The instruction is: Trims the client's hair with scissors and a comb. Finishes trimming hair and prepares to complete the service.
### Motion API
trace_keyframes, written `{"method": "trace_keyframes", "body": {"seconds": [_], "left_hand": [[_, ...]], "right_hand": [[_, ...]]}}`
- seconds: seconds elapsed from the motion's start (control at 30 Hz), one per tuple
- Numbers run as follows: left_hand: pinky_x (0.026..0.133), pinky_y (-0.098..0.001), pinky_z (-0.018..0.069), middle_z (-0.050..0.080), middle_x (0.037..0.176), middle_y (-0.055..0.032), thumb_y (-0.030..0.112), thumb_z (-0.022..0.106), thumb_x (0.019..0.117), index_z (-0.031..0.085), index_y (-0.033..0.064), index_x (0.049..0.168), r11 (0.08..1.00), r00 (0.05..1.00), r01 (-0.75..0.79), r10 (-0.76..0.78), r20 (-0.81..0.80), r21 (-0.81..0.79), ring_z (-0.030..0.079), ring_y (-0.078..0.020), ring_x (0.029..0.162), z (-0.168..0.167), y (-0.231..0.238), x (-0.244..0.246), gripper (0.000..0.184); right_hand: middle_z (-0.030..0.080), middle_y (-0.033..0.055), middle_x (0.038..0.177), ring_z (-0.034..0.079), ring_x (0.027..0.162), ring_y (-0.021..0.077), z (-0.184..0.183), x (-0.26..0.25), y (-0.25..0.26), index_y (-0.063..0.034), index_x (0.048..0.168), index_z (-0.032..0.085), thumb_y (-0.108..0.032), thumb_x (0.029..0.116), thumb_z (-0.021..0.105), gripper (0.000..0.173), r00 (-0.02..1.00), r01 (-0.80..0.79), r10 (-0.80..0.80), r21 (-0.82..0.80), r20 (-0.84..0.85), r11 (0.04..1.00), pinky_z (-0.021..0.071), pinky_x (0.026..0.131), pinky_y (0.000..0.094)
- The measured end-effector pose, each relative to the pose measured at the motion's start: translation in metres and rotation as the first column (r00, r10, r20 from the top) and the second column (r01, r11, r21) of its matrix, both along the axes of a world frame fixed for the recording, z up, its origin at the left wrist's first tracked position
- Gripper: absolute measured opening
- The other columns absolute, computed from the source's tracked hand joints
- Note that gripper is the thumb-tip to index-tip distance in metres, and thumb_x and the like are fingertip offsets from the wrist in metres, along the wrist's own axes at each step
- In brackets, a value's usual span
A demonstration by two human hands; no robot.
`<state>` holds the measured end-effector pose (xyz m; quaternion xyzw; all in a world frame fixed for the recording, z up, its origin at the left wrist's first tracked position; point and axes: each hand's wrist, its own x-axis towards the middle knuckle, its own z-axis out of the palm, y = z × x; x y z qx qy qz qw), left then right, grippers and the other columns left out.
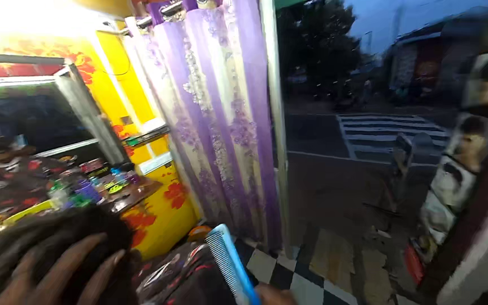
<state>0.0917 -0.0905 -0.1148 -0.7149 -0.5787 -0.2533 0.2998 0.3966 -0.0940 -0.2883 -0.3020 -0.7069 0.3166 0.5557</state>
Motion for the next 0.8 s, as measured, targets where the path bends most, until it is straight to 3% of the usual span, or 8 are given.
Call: {"method": "trace_keyframes", "body": {"seconds": [0.1, 0.13, 0.2, 0.3, 0.5, 0.6, 0.7, 0.8], "left_hand": [[0.078, -0.0656, 0.0484, 0.065, 0.087, -0.0222, 0.029, 0.059, 0.0904, 0.062, 0.0024, 0.078, 0.993, 0.997, 0.027, -0.019, -0.069, 0.116, 0.065, -0.0467, 0.087, 0.015, 0.026, -0.016, 0.030], [0.073, -0.0633, 0.0507, 0.064, 0.078, -0.0180, 0.019, 0.066, 0.0886, 0.060, 0.0034, 0.073, 0.999, 0.998, -0.007, 0.010, -0.056, 0.043, 0.066, -0.0430, 0.080, 0.023, 0.027, -0.016, 0.023], [0.068, -0.0625, 0.0505, 0.064, 0.073, -0.0155, 0.011, 0.070, 0.0904, 0.061, 0.0049, 0.073, 0.972, 0.990, -0.133, 0.138, 0.016, -0.194, 0.067, -0.0402, 0.077, 0.044, 0.031, -0.012, 0.021], [0.068, -0.0585, 0.0472, 0.060, 0.073, -0.0106, 0.022, 0.068, 0.0947, 0.058, 0.0090, 0.073, 0.871, 0.972, -0.171, 0.227, 0.068, -0.460, 0.062, -0.0330, 0.075, 0.071, 0.044, -0.020, 0.027], [0.060, -0.0476, 0.0427, 0.052, 0.067, -0.0041, 0.044, 0.071, 0.0949, 0.056, 0.0116, 0.075, 0.860, 0.951, -0.028, 0.180, 0.250, -0.510, 0.053, -0.0228, 0.064, 0.082, 0.048, -0.033, 0.040], [0.068, -0.0357, 0.0518, 0.065, 0.084, 0.0001, 0.043, 0.074, 0.0924, 0.067, 0.0119, 0.098, 0.941, 0.900, 0.191, -0.053, 0.433, -0.281, 0.061, -0.0118, 0.075, 0.079, 0.023, -0.044, 0.032], [0.098, -0.0398, 0.0545, 0.067, 0.125, -0.0071, 0.037, 0.061, 0.1000, 0.065, 0.0056, 0.126, 0.963, 0.814, 0.181, -0.260, 0.519, 0.198, 0.064, -0.0158, 0.114, 0.066, -0.033, -0.055, 0.040], [0.099, -0.0366, 0.0539, 0.066, 0.118, 0.0027, 0.022, 0.050, 0.1071, 0.061, 0.0085, 0.123, 0.682, 0.782, -0.101, -0.396, 0.481, 0.725, 0.064, -0.0118, 0.112, -0.007, -0.083, -0.059, 0.023]], "right_hand": [[0.071, 0.0091, 0.075, 0.069, 0.062, 0.0133, -0.013, 0.018, 0.008, 0.0095, 0.109, 0.066, -0.008, 0.0983, 0.061, 0.021, 0.999, -0.040, 0.037, -0.109, -0.028, 0.993, 0.0607, 0.060, 0.0331], [0.071, 0.0083, 0.076, 0.068, 0.061, 0.0118, -0.018, 0.023, 0.011, 0.0103, 0.112, 0.065, -0.006, 0.0984, 0.060, 0.022, 0.997, -0.075, 0.072, -0.143, -0.029, 0.987, 0.0607, 0.060, 0.0317], [0.072, 0.0055, 0.076, 0.069, 0.063, 0.0089, -0.025, 0.028, 0.020, 0.0102, 0.114, 0.063, -0.007, 0.0999, 0.059, 0.022, 0.990, -0.140, 0.140, -0.163, -0.011, 0.977, 0.0609, 0.061, 0.0299], [0.072, 0.0029, 0.076, 0.069, 0.065, 0.0061, -0.027, 0.029, 0.029, 0.0088, 0.112, 0.061, -0.009, 0.1020, 0.058, 0.021, 0.980, -0.195, 0.199, -0.161, 0.008, 0.968, 0.0607, 0.063, 0.0282], [0.070, -0.0004, 0.076, 0.068, 0.066, 0.0052, -0.025, 0.018, 0.041, 0.0061, 0.112, 0.060, -0.009, 0.1027, 0.057, 0.018, 0.958, -0.282, 0.287, -0.172, 0.006, 0.944, 0.0599, 0.064, 0.0276], [0.070, -0.0010, 0.076, 0.068, 0.065, 0.0056, -0.020, 0.007, 0.044, 0.0051, 0.111, 0.060, -0.008, 0.1023, 0.057, 0.017, 0.952, -0.300, 0.305, -0.189, -0.004, 0.935, 0.0599, 0.063, 0.0283], [0.069, -0.0016, 0.077, 0.068, 0.066, 0.0063, -0.017, -0.004, 0.046, 0.0053, 0.111, 0.060, -0.008, 0.1023, 0.057, 0.016, 0.947, -0.318, 0.320, -0.183, -0.022, 0.930, 0.0601, 0.065, 0.0290], [0.069, -0.0028, 0.076, 0.067, 0.066, 0.0054, -0.019, -0.012, 0.045, 0.0043, 0.109, 0.059, -0.007, 0.1020, 0.056, 0.014, 0.952, -0.306, 0.304, -0.151, -0.039, 0.940, 0.0597, 0.065, 0.0278]]}}
